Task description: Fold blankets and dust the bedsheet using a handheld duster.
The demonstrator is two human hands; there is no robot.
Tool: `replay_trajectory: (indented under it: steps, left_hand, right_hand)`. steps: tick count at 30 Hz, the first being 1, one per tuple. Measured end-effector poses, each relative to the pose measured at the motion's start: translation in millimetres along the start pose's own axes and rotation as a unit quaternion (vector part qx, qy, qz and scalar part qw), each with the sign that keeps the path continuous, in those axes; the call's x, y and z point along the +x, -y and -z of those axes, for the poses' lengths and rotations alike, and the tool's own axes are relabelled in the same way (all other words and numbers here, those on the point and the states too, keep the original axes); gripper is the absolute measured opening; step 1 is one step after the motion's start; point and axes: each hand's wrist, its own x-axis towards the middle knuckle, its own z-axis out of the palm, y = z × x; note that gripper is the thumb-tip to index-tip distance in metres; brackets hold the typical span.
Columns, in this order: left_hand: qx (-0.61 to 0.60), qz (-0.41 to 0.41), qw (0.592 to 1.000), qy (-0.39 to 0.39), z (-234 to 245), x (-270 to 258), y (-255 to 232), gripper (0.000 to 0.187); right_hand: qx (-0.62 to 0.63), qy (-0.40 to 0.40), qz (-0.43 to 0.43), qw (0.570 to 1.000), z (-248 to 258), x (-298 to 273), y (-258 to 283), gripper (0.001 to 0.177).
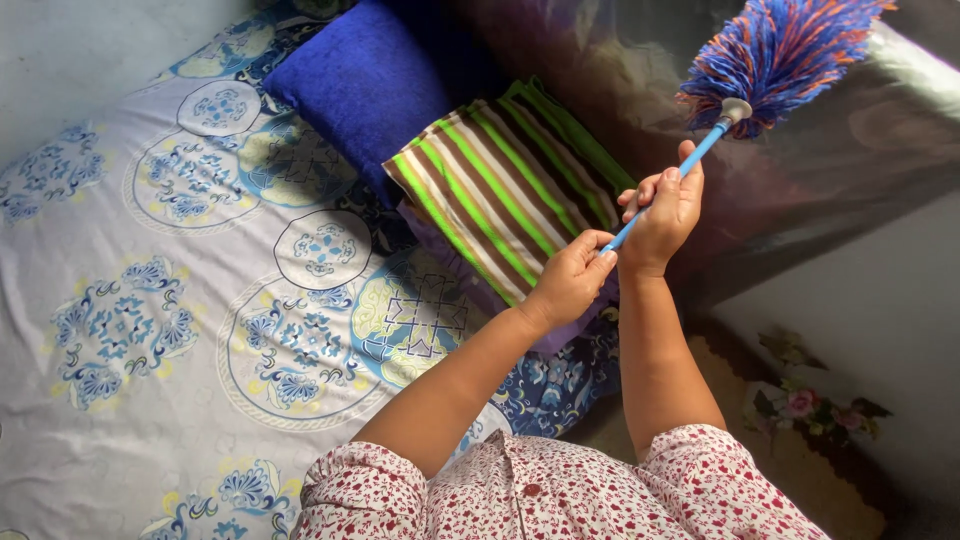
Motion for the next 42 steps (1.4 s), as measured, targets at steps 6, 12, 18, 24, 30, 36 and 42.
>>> replay_trajectory:
  steps: [6, 12, 18, 24, 30, 36, 42]
  left_hand:
    - [-0.018, -0.001, 0.999, 0.033, -17.9, -11.8, 4.0, 0.021]
    - [-0.025, 0.013, 0.998, 0.058, -36.0, -21.5, -5.8, 0.022]
    - [-0.004, -0.003, 0.997, 0.081, -51.2, -26.3, -9.9, 0.024]
    - [-0.032, 0.016, 0.995, 0.098, -64.9, -31.0, -10.5, 0.025]
    - [-0.09, 0.048, 0.989, 0.112, -66.6, -27.4, -0.7, 0.023]
    - [-0.058, 0.037, 0.993, 0.092, -58.4, -30.2, -1.4, 0.022]
    - [-0.012, 0.043, 0.996, 0.082, -51.0, -31.6, -7.4, 0.024]
  right_hand:
    - [0.013, -0.042, 0.028, 0.999, 25.9, -14.1, 12.6, 0.044]
    - [-0.005, -0.067, 0.056, 0.996, 41.1, -24.9, 35.2, 0.044]
    - [0.0, -0.111, 0.085, 0.99, 48.2, -34.7, 57.5, 0.043]
    - [-0.062, -0.121, 0.097, 0.986, 52.2, -44.0, 78.6, 0.045]
    - [-0.131, -0.094, 0.112, 0.981, 48.8, -34.9, 98.3, 0.052]
    - [-0.144, -0.078, 0.06, 0.985, 68.2, 23.1, 106.0, 0.053]
    - [-0.179, 0.008, -0.01, 0.984, 34.6, 55.0, 101.3, 0.049]
